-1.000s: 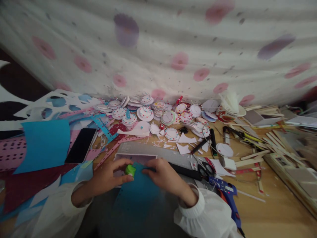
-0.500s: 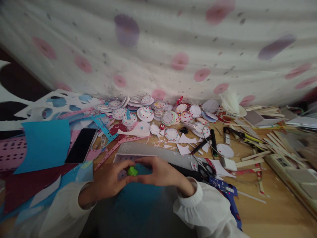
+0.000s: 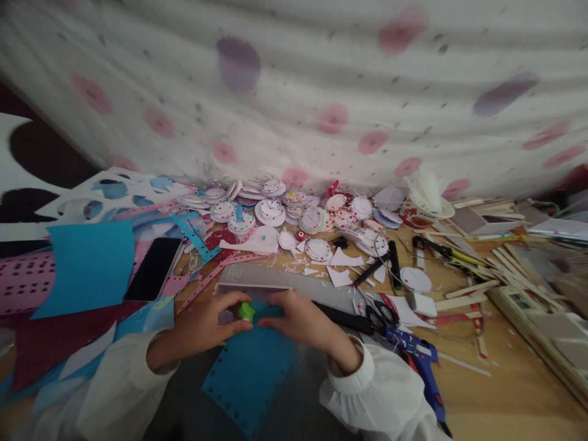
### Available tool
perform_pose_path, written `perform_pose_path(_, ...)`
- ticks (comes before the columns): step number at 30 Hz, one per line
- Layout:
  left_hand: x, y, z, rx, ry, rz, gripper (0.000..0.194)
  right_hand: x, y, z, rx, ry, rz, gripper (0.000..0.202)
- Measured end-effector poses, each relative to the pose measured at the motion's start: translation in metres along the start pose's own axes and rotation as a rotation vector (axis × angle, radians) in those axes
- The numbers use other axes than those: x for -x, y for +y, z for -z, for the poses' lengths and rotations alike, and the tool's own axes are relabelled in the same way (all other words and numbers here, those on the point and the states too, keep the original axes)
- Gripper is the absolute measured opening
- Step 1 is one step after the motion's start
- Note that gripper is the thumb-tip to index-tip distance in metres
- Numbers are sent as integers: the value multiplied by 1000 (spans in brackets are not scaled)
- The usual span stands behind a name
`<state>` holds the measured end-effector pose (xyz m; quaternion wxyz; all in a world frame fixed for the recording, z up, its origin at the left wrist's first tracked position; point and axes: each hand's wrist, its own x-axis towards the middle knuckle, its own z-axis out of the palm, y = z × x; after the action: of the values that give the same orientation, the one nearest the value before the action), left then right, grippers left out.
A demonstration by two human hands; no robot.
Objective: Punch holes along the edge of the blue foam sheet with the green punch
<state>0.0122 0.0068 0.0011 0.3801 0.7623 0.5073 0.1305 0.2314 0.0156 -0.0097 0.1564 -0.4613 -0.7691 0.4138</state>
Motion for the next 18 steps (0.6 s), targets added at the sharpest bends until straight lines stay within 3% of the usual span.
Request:
perform_pose_path(1, 1, -4, 0, -7, -8, 1, 35, 3, 2, 0, 59, 8, -21, 14)
perform_pose_path(7, 11, -20, 3, -63, 19, -107, 43, 23, 2, -8, 211, 162, -54, 11)
perform_pose_path(11, 18, -20, -1, -43, 74, -179, 42, 39, -3, -21, 217, 240, -33, 14)
perform_pose_path(14, 26, -18, -7, -38, 119, -149, 39, 49, -3, -33, 218, 281, -9, 15)
perform_pose_path(18, 39, -12, -17, 21, 79, -150, 36, 63, 2, -48, 212, 322, 35, 16)
